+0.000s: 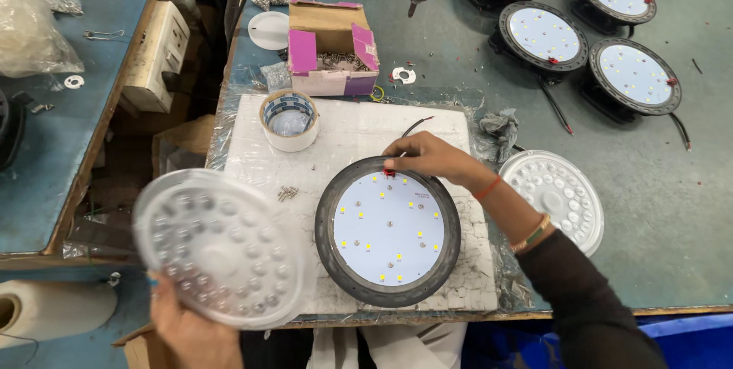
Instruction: The person places a clear plastic cover over a circular LED light panel, then uses a green power drill to fasten screws around the perimeter. The finished unit is placed into a blue bin with other completed lights.
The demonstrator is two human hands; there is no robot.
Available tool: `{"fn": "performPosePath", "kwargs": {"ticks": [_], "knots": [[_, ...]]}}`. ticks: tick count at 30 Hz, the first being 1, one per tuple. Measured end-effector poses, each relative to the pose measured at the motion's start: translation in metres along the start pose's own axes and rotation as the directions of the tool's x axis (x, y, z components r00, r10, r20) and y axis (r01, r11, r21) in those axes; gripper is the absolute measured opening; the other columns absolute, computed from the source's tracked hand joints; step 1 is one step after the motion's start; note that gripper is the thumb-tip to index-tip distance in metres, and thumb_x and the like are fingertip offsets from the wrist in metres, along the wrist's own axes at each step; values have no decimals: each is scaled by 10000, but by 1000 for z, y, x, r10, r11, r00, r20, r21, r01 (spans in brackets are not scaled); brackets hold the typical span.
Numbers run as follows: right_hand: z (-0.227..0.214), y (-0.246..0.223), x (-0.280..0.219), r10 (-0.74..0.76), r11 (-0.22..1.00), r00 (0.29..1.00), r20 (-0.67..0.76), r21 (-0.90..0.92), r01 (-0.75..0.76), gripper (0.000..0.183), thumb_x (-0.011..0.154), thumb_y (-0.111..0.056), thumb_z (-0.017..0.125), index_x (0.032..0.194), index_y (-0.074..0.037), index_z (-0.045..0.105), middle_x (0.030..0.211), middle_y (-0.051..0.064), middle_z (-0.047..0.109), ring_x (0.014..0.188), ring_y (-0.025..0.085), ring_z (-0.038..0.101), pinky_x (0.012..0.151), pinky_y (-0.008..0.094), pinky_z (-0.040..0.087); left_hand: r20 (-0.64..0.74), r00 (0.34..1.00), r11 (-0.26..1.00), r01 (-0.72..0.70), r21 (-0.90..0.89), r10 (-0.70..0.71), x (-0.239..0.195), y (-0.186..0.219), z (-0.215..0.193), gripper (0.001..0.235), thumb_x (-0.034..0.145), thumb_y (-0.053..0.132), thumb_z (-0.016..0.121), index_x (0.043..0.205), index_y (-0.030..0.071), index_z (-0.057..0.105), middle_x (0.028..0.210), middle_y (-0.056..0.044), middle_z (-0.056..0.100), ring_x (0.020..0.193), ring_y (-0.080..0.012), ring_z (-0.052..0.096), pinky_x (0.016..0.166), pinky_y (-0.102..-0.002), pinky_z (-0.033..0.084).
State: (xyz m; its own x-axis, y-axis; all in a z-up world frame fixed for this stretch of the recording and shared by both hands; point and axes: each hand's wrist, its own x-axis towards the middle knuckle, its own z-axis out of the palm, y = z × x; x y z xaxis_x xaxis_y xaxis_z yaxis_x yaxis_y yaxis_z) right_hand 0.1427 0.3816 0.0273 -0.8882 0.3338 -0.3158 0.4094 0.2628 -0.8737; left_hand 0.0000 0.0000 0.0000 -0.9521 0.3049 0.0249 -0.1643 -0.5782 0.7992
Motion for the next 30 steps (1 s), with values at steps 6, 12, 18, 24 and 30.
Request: {"fn": "performPosePath", "kwargs": {"ticks": [6,12,18,24,30], "knots": [[-11,-12,12,-17,997,987,158,-65,28,318,889,-279,764,1062,-11,775,904,40,775,869,92,685,816,252,518,-37,994,990,-109,-87,106,15,-41,-45,311,1206,231,531,1257,-67,606,1139,-152,688,979,-200,691,854,-349,583],[-1,-6,14,-14,993,998,62,-114,21,269,881,-258,762,1003,-19,776,841,22,763,788,84,677,731,250,536,-27,993,985,-117,-126,115,16,-45,-51,306,1204,204,522,1276,-84,596,1201,-162,679,1056,-206,698,953,-346,603],[-4,1,19,10,998,997,77,-58,-6,247,883,-247,781,947,-8,780,827,31,760,790,88,670,749,256,530,-36,999,1000,-12,-13,12,13,-31,-41,363,1179,244,455,1277,-84,575,1137,-167,695,980,-202,709,810,-319,609],[-3,0,9,22,999,998,59,-31,-20,290,928,-304,729,1020,-34,778,894,13,743,837,72,637,771,243,513,144,951,813,-310,492,275,13,-31,-36,399,1162,199,505,1307,-173,513,1064,-155,713,851,-196,687,764,-238,567],[-10,-5,5,13,994,988,153,101,-29,367,855,-314,772,1100,-41,750,982,0,765,957,77,682,862,240,522,568,651,196,-726,659,503,19,-20,-40,561,967,82,633,1356,-270,436,1052,-249,681,911,-315,682,849,-361,520]]}}
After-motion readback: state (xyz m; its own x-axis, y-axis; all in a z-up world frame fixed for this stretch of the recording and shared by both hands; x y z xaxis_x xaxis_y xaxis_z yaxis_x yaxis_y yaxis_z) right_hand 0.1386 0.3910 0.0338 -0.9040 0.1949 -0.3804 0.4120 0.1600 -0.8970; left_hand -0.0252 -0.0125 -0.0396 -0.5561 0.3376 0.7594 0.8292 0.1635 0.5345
